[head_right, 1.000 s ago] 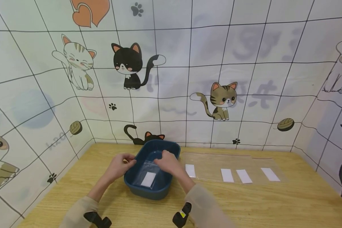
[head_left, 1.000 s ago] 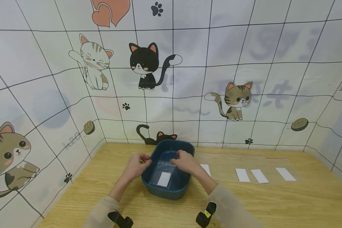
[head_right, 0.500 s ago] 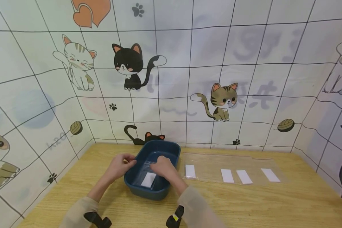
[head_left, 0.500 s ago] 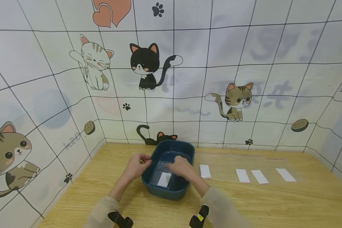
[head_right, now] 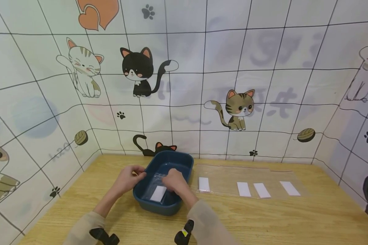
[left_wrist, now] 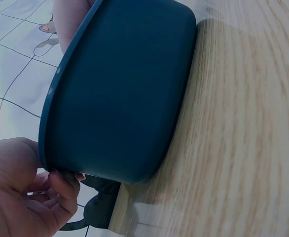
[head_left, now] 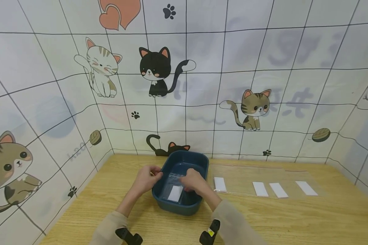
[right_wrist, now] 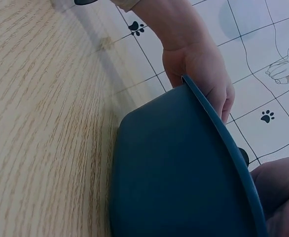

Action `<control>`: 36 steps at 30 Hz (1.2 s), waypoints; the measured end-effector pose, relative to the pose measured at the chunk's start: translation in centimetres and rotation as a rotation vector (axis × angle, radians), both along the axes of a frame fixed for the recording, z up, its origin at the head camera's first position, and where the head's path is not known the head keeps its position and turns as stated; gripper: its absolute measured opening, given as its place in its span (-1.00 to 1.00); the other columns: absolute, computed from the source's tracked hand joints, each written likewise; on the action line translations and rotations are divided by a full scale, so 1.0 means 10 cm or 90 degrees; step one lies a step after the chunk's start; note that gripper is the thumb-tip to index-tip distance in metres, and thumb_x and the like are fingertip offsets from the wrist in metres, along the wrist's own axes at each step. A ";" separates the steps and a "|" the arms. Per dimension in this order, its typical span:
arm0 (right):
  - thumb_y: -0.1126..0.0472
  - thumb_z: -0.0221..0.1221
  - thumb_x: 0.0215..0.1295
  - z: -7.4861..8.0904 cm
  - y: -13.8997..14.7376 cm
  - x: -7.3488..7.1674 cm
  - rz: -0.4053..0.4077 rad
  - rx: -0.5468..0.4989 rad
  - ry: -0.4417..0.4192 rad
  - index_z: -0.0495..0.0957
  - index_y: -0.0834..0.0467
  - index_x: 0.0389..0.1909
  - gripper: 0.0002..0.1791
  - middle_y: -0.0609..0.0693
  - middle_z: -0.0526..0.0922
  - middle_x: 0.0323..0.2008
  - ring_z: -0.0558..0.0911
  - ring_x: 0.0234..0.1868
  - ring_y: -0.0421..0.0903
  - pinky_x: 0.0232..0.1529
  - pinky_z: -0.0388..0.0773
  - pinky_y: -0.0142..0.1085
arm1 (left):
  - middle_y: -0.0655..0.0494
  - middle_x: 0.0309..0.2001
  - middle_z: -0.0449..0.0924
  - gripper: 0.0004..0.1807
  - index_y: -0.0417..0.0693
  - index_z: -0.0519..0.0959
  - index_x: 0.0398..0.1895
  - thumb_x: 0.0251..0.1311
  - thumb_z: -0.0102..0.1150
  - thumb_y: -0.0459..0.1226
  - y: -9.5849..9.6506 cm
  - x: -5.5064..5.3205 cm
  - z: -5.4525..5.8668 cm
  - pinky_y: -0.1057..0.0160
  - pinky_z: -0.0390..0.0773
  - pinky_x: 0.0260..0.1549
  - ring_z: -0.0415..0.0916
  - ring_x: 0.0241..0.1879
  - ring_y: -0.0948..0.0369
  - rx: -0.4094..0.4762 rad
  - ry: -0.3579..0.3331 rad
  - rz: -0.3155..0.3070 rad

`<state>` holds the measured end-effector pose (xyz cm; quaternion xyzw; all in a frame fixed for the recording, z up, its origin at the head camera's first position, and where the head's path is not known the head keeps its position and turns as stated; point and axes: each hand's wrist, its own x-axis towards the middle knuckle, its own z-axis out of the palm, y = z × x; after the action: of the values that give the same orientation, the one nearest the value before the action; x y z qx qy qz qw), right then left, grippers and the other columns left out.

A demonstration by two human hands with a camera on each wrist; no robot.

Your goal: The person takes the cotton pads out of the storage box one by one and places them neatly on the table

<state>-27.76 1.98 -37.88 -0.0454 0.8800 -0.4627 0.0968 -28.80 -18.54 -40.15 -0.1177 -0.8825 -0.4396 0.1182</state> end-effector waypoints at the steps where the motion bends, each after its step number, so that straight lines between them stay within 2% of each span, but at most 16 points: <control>1: 0.33 0.11 0.32 -0.01 -0.01 0.00 -0.003 -0.006 -0.007 0.42 0.51 0.08 -0.61 0.12 0.54 -0.44 0.62 -0.51 -0.05 -0.39 0.64 -0.23 | 0.12 -0.47 0.56 -0.93 -0.29 0.70 -0.30 0.21 0.28 -0.42 0.00 0.00 0.00 0.21 0.52 -0.36 0.46 -0.43 0.22 -0.001 0.001 0.000; 7: 0.37 0.10 0.30 -0.03 -0.02 -0.01 -0.012 -0.028 -0.024 0.42 0.51 0.06 -0.63 0.11 0.54 -0.46 0.57 -0.59 -0.13 -0.46 0.61 -0.31 | 0.13 -0.47 0.55 -0.92 -0.29 0.70 -0.29 0.22 0.28 -0.41 -0.02 0.01 0.01 0.21 0.51 -0.38 0.45 -0.43 0.21 -0.005 -0.001 0.002; 13: 0.42 0.08 0.29 -0.06 -0.03 0.00 -0.019 -0.078 -0.038 0.36 0.54 0.12 -0.59 0.12 0.54 -0.45 0.50 -0.65 -0.20 -0.52 0.57 -0.37 | 0.12 -0.46 0.55 -0.91 -0.29 0.70 -0.27 0.22 0.28 -0.40 0.00 0.01 0.01 0.22 0.51 -0.40 0.46 -0.44 0.21 -0.007 -0.009 0.005; 17: 0.44 0.09 0.26 -0.07 -0.04 0.01 -0.025 -0.107 -0.034 0.34 0.54 0.09 -0.59 0.13 0.53 -0.43 0.47 -0.67 -0.22 -0.57 0.50 -0.42 | 0.12 -0.46 0.56 -0.91 -0.29 0.70 -0.26 0.23 0.28 -0.41 0.00 0.01 0.01 0.22 0.51 -0.42 0.46 -0.44 0.22 -0.008 -0.011 0.005; 23: 0.41 0.22 0.21 -0.09 -0.04 0.00 -0.033 -0.113 -0.026 0.32 0.56 0.15 -0.48 0.14 0.54 -0.33 0.57 -0.60 -0.19 -0.46 0.57 -0.36 | 0.12 -0.46 0.55 -0.92 -0.28 0.70 -0.27 0.23 0.28 -0.41 0.00 0.01 0.02 0.22 0.51 -0.42 0.46 -0.44 0.22 -0.005 -0.014 0.005; 30: 0.41 0.27 0.22 -0.12 -0.07 -0.02 -0.029 -0.127 -0.012 0.46 0.46 -0.14 -0.73 0.17 0.62 -0.34 0.72 -0.45 -0.05 -0.30 0.69 -0.22 | 0.11 -0.45 0.56 -0.90 -0.31 0.70 -0.26 0.22 0.27 -0.42 0.00 0.00 0.01 0.22 0.51 -0.39 0.47 -0.43 0.21 0.000 -0.015 0.007; 36: 0.40 0.31 0.19 -0.15 -0.09 -0.02 -0.018 -0.105 0.009 0.53 0.36 -0.31 -0.86 0.09 0.63 -0.47 0.64 -0.53 -0.15 -0.38 0.66 -0.27 | 0.12 -0.44 0.56 -0.89 -0.29 0.70 -0.25 0.23 0.27 -0.40 0.00 -0.01 0.01 0.23 0.51 -0.39 0.47 -0.42 0.21 -0.003 -0.025 0.011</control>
<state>-27.98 1.06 -39.42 -0.0436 0.8403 -0.5345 0.0800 -28.88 -18.55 -40.08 -0.1014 -0.8869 -0.4384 0.1043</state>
